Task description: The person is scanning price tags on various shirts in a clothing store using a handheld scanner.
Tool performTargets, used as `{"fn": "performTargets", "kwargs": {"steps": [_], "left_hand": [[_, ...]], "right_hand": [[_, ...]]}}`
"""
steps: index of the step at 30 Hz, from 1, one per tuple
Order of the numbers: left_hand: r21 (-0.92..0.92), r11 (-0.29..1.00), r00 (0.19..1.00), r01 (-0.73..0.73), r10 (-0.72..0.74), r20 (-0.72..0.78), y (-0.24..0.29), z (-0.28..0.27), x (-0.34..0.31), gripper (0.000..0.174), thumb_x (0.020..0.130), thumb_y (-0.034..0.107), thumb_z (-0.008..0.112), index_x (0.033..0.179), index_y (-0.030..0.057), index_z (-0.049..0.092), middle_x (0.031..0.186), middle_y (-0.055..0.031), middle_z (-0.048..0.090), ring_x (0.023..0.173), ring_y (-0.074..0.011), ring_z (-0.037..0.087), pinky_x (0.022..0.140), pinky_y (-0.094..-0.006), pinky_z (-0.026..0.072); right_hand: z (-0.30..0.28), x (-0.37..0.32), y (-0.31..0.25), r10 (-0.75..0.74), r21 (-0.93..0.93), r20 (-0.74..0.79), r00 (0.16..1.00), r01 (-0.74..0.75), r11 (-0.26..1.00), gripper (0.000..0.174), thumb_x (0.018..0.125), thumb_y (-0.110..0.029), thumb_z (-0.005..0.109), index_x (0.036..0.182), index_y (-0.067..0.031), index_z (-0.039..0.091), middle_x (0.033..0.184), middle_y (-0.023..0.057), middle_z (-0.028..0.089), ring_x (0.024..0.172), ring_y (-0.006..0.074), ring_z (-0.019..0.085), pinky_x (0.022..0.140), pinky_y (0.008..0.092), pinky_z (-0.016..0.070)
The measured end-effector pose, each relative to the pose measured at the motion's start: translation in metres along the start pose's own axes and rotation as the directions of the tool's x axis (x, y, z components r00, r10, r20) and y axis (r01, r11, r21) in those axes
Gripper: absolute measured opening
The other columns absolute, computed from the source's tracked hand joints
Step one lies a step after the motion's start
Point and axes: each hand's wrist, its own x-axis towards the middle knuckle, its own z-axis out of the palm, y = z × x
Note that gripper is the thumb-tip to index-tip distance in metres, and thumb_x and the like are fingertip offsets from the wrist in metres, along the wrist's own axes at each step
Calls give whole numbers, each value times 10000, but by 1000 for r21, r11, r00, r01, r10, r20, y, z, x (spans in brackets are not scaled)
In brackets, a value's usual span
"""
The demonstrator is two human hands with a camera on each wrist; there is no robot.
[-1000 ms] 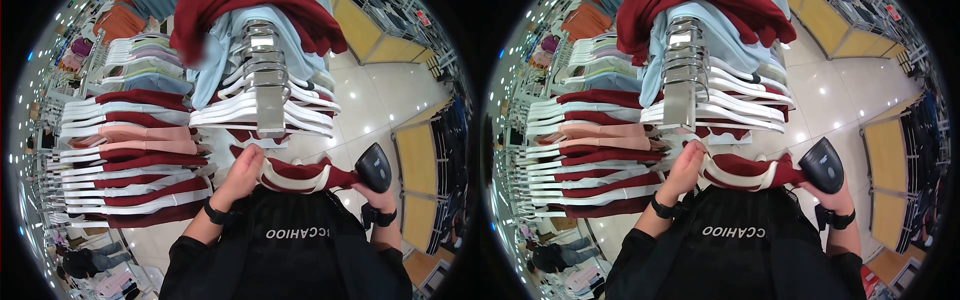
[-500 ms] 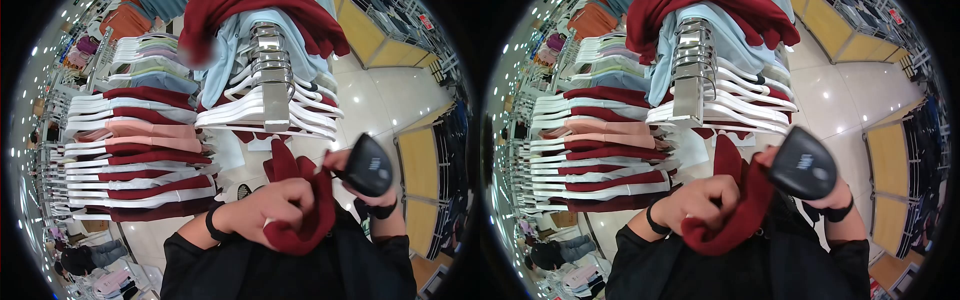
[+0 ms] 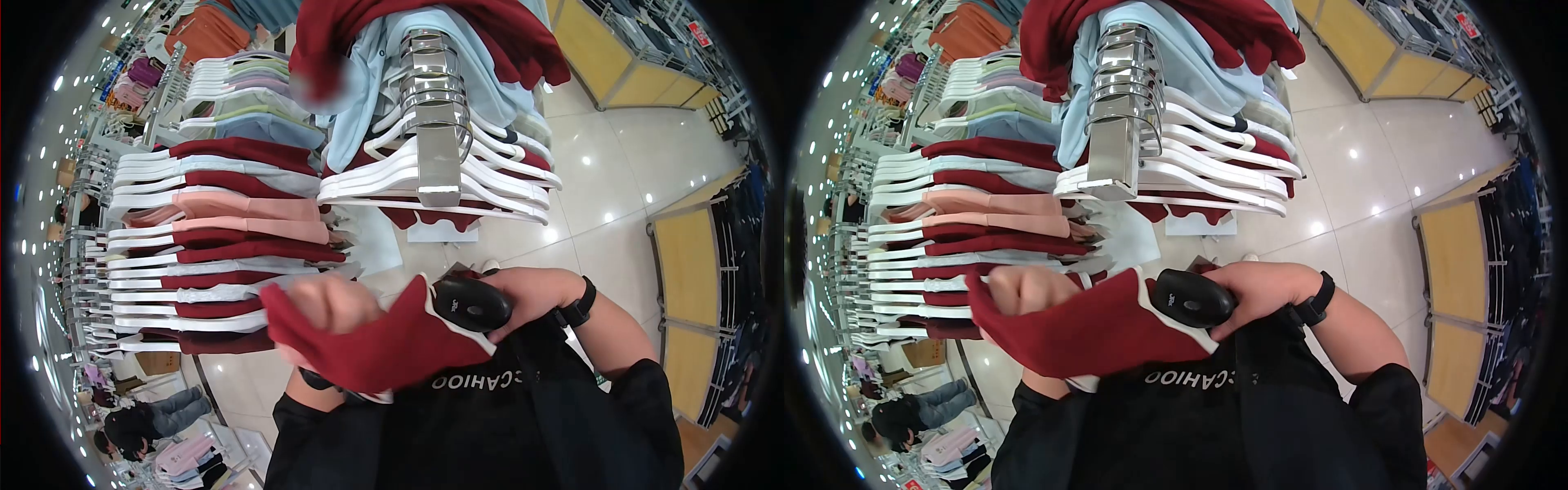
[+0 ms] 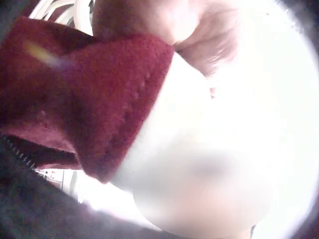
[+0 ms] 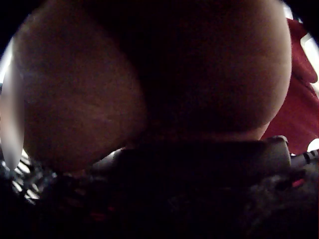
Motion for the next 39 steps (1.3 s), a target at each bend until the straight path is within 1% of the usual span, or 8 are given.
{"fn": "performTargets", "kwargs": {"steps": [6,8,12,18,19,23,30,39], "left_hand": [[265,961,916,82,32,-399,17,2,-34,463,801,287,811,874,118,386,684,-46,539,569,-101,501,522,-223,397],[607,671,848,426,-61,-527,31,-12,-44,850,507,369,971,1116,47,471,948,-96,565,871,-144,552,760,-241,440],[829,-34,760,559,-380,-528,4,-15,-33,1197,439,314,968,1437,48,364,1289,-137,535,1248,-299,491,1052,-376,375],[941,179,858,286,-485,-168,-49,-40,-44,773,660,294,887,1337,130,550,1344,-106,554,1263,-283,503,1066,-389,392],[362,518,630,775,-584,-512,-46,-31,-38,745,698,259,858,1352,109,533,1352,-107,558,1261,-263,519,1068,-374,398],[222,745,774,628,-570,-275,-50,-70,-58,746,751,208,792,1384,-10,462,1398,-144,521,1261,-249,531,1070,-387,398],[192,817,725,544,-343,-597,-41,-92,-92,516,834,201,701,1262,14,482,1212,-96,524,1082,-202,522,950,-353,417],[340,844,577,415,45,-815,-33,-98,-98,112,930,81,575,1037,76,541,867,-1,538,737,-126,520,721,-279,465]], "right_hand": [[6,3,-7,0,-103,-146,989,-15,995,550,746,-86,794,1246,-66,567,1088,109,674,989,235,644,886,344,491],[7,0,-10,4,-155,-182,983,-32,987,553,735,-72,794,1240,-61,567,1082,109,674,977,241,648,880,344,494],[11,-12,-44,-81,-36,-339,937,73,997,522,736,-69,779,1209,-35,560,1042,107,679,949,225,653,864,335,499],[24,16,-102,-73,89,-434,898,124,988,518,772,-110,768,1230,-17,544,1019,125,677,934,234,657,839,342,504],[22,16,-100,-179,-28,-403,897,183,983,520,776,-125,765,1235,-17,545,1026,137,677,931,257,660,836,349,506],[4,-16,-122,-190,-215,-339,921,121,969,543,779,-159,759,1256,-23,539,1041,169,672,921,324,664,832,374,509],[3,-80,-90,-5,280,-627,779,232,932,494,801,50,643,1271,50,492,1101,254,654,843,234,675,775,354,545],[-6,-90,-48,-35,-67,-463,886,4,998,402,672,-162,852,966,-8,628,812,122,675,686,252,626,676,322,502]]}}
